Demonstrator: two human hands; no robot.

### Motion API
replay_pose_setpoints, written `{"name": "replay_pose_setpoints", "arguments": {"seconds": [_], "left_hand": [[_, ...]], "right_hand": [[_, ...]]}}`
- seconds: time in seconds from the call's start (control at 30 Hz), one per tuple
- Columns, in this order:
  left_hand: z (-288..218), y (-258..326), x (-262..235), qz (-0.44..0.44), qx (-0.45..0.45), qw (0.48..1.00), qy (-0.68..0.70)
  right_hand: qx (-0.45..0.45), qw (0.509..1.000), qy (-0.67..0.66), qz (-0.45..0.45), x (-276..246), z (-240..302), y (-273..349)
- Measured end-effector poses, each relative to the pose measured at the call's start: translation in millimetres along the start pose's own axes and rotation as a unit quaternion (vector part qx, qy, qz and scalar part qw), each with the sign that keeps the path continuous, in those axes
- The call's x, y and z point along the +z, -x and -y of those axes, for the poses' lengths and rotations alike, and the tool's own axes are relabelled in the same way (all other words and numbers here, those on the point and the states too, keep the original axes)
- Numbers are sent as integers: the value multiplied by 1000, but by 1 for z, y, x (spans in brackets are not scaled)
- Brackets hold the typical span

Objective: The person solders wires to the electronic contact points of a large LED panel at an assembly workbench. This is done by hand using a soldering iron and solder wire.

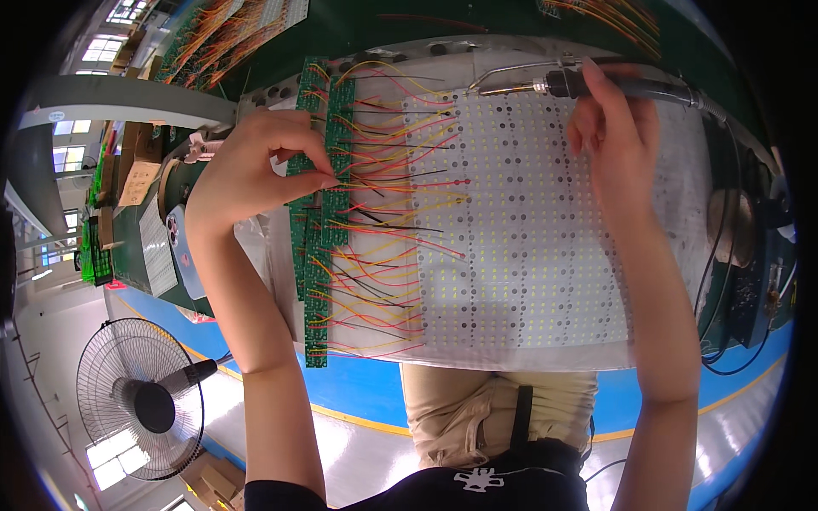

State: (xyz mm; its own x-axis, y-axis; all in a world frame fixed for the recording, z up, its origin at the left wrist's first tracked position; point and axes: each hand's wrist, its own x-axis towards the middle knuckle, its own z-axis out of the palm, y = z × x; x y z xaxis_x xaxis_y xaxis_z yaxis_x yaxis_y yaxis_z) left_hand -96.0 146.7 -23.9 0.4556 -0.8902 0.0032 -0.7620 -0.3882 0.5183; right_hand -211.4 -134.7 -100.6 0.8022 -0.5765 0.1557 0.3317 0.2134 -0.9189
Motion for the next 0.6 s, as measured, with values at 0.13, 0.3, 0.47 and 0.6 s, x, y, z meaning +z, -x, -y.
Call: {"name": "replay_pose_setpoints", "arguments": {"seconds": [0.13,0.3,0.47,0.6], "left_hand": [[4,1,2,19,-5,1000,13],[1,-2,9,27,-3,999,29],[-7,-7,16,29,40,998,-47],[-12,-8,25,16,31,996,-84]], "right_hand": [[1,1000,-3,3,0,0,-1],[9,1000,-6,11,-1,0,-1],[14,1000,-10,16,-1,-1,-1],[21,1000,-6,7,-1,0,0]]}}
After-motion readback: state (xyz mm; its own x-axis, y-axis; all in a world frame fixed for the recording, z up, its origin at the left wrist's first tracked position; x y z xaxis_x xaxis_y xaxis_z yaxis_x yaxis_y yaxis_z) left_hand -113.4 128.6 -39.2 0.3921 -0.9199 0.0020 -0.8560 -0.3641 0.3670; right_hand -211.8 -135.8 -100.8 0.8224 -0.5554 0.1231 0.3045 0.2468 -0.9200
